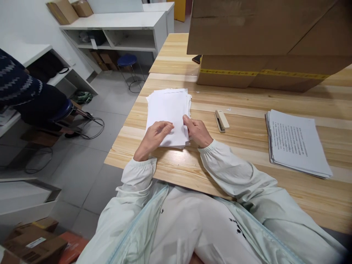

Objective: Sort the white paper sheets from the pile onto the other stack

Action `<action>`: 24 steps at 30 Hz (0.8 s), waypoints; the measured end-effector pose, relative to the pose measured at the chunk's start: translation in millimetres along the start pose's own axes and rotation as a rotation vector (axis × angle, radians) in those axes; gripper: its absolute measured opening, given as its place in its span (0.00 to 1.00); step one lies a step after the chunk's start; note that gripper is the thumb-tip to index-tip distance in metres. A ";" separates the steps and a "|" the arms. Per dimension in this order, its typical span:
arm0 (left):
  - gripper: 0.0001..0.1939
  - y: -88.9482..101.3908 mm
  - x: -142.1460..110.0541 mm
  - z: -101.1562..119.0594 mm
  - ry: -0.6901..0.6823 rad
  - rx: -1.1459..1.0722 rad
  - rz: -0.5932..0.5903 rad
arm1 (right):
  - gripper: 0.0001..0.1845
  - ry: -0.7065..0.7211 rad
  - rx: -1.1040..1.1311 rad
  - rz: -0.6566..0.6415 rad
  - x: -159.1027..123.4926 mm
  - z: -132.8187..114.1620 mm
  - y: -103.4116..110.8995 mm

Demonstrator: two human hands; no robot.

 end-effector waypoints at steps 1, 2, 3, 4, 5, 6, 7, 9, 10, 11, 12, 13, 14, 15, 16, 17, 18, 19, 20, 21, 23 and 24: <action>0.19 -2.8 -0.8 -0.6 -0.015 0.039 -0.014 | 0.31 -0.012 -0.009 -0.020 1.7 -1.8 0.2; 0.20 -4.2 -1.5 -1.2 -0.032 0.070 -0.012 | 0.32 -0.013 -0.031 -0.038 3.7 -2.7 -0.3; 0.21 -4.8 -2.3 -1.7 -0.045 0.088 -0.012 | 0.31 -0.005 -0.060 -0.055 6.0 -2.7 -1.7; 0.22 -4.9 -2.9 -2.2 -0.047 0.087 -0.020 | 0.29 0.011 -0.088 -0.067 8.2 -1.8 -3.5; 0.22 -4.3 -3.5 -2.6 -0.042 0.068 -0.028 | 0.27 0.032 -0.105 -0.069 10.0 -0.6 -5.2; 0.22 -2.6 -4.2 -2.7 -0.038 0.031 -0.012 | 0.25 0.058 -0.105 -0.058 11.1 0.4 -6.1; 0.21 0.3 -4.9 -2.5 -0.041 -0.023 0.043 | 0.23 0.086 -0.086 -0.035 11.0 0.7 -5.6; 0.21 10.3 -7.0 -1.8 -0.079 -0.154 0.283 | 0.19 0.142 -0.012 0.030 5.8 -2.3 1.8; 0.21 16.1 -8.6 -1.4 -0.114 -0.218 0.431 | 0.16 0.169 0.030 0.068 0.4 -5.7 9.0; 0.21 20.9 -10.3 -1.0 -0.143 -0.274 0.553 | 0.13 0.194 0.069 0.102 -6.9 -10.0 18.3; 0.22 23.9 -11.5 -0.7 -0.154 -0.322 0.618 | 0.10 0.212 0.098 0.132 -15.8 -14.6 29.0; 0.22 24.3 -11.6 -0.3 -0.140 -0.368 0.612 | 0.07 0.226 0.117 0.161 -26.0 -18.8 40.4; 0.23 21.8 -11.0 0.3 -0.105 -0.414 0.539 | 0.06 0.233 0.123 0.184 -37.1 -22.0 51.5; 0.23 16.1 -10.1 1.0 -0.057 -0.456 0.422 | 0.06 0.236 0.122 0.204 -48.7 -23.7 61.6; 0.25 7.8 -9.4 2.1 -0.006 -0.490 0.283 | 0.05 0.234 0.117 0.219 -60.2 -23.5 70.1; 0.27 -2.4 -9.3 3.4 0.037 -0.517 0.151 | 0.05 0.222 0.114 0.225 -71.2 -21.4 76.7; 0.29 -13.4 -9.6 4.8 0.068 -0.536 0.043 | 0.04 0.205 0.120 0.229 -81.3 -17.7 81.4; 0.31 -24.3 -10.4 6.1 0.088 -0.548 -0.033 | 0.04 0.183 0.132 0.231 -90.2 -12.6 84.6; 0.34 -34.7 -11.3 7.2 0.102 -0.561 -0.085 | 0.04 0.156 0.146 0.233 -97.8 -6.9 86.7; 0.35 -44.0 -12.3 8.2 0.115 -0.585 -0.123 | 0.05 0.130 0.160 0.240 -104.1 -0.9 88.2; 0.39 -59.5 -14.4 9.9 0.152 -0.669 -0.190 | 0.06 0.091 0.179 0.265 -112.6 10.1 90.7; 0.40 -65.7 -15.3 10.9 0.182 -0.731 -0.225 | 0.06 0.081 0.185 0.281 -115.2 14.7 92.0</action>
Point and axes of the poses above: each hand's wrist, its own x-axis towards the middle knuckle, its own y-axis out of the back of the hand, z = x × y, the point moved 2 cm from there along x, towards the middle knuckle, and after that the axes turned 6 degrees about y, right-handed, at the moved point
